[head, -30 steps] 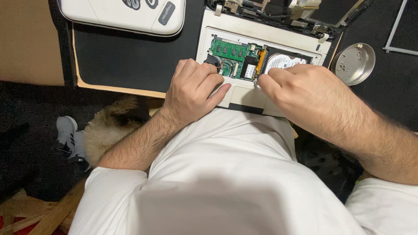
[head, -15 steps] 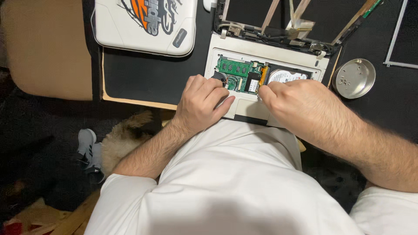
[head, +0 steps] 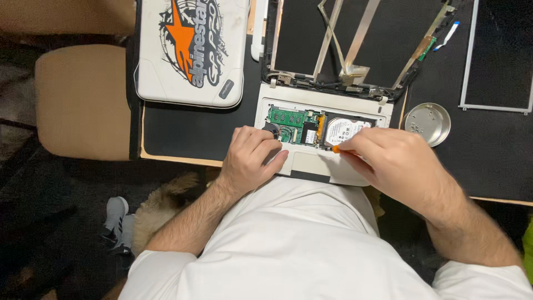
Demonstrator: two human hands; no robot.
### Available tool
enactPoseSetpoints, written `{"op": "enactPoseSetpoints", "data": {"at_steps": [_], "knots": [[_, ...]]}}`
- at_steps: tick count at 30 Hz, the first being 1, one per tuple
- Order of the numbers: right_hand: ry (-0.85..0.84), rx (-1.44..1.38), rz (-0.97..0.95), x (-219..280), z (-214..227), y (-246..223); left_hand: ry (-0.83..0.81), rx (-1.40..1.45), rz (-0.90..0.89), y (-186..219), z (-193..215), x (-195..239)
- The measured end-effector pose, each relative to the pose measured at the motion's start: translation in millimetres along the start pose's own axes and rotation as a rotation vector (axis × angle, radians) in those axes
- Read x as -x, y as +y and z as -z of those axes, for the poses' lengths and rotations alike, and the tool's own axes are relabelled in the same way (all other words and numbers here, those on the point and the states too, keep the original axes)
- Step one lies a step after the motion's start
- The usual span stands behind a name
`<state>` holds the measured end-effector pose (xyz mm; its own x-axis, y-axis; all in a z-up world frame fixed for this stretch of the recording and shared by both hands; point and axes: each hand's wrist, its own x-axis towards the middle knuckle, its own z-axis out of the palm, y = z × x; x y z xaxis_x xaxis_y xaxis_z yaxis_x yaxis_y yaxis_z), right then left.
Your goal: The person uses a screwdriver to tighten screws on the internal components of a disassembled laptop resting on their lap. They then place the laptop screen onto the base and connect the ribbon cables.
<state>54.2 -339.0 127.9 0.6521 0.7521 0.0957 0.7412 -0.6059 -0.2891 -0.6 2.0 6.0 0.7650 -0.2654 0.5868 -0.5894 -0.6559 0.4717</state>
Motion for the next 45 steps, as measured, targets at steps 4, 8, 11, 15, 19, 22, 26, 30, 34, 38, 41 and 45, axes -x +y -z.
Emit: {"op": "enactPoseSetpoints", "data": {"at_steps": [4,8,11,15,19,22,26,30,34,38,41,45], "knots": [[0.183,-0.270,-0.113,42.1,-13.9,-8.7,-0.002,0.032,0.000,-0.3,1.3,0.1],[0.483,-0.527,-0.340,88.1,-51.1,-16.9,-0.016,0.069,0.017,2.4,4.8,-3.2],[0.693,-0.546,-0.526,129.7,-73.3,0.3,-0.015,0.091,0.047,2.7,6.3,-5.0],[0.814,-0.236,-0.782,180.4,-83.4,44.5,-0.016,0.097,0.066,3.0,7.5,-6.7],[0.753,-0.084,-0.867,203.3,-98.9,101.8,-0.031,0.081,0.075,4.9,8.0,-15.2],[0.722,-0.004,-0.813,203.5,-109.1,118.7,-0.062,0.030,0.078,4.3,7.9,-16.4],[0.669,0.069,-0.677,194.3,-110.6,120.4,-0.075,-0.018,0.034,0.0,7.0,-13.0],[0.680,0.044,-0.620,184.5,-101.8,112.3,-0.102,0.039,-0.011,0.1,12.3,-10.5],[0.746,0.021,-0.624,169.3,-93.2,96.5,-0.128,-0.051,-0.054,-2.9,15.8,-2.4],[0.891,0.075,-0.605,166.5,-101.3,65.6,-0.149,-0.069,-0.068,-6.4,16.8,0.2],[0.760,-0.149,-0.672,150.1,-103.2,30.5,-0.137,0.023,0.005,-4.8,22.5,-1.7],[0.564,-0.471,-0.749,120.4,-109.1,9.0,-0.050,-0.022,0.157,-8.3,32.4,-11.9]]}}
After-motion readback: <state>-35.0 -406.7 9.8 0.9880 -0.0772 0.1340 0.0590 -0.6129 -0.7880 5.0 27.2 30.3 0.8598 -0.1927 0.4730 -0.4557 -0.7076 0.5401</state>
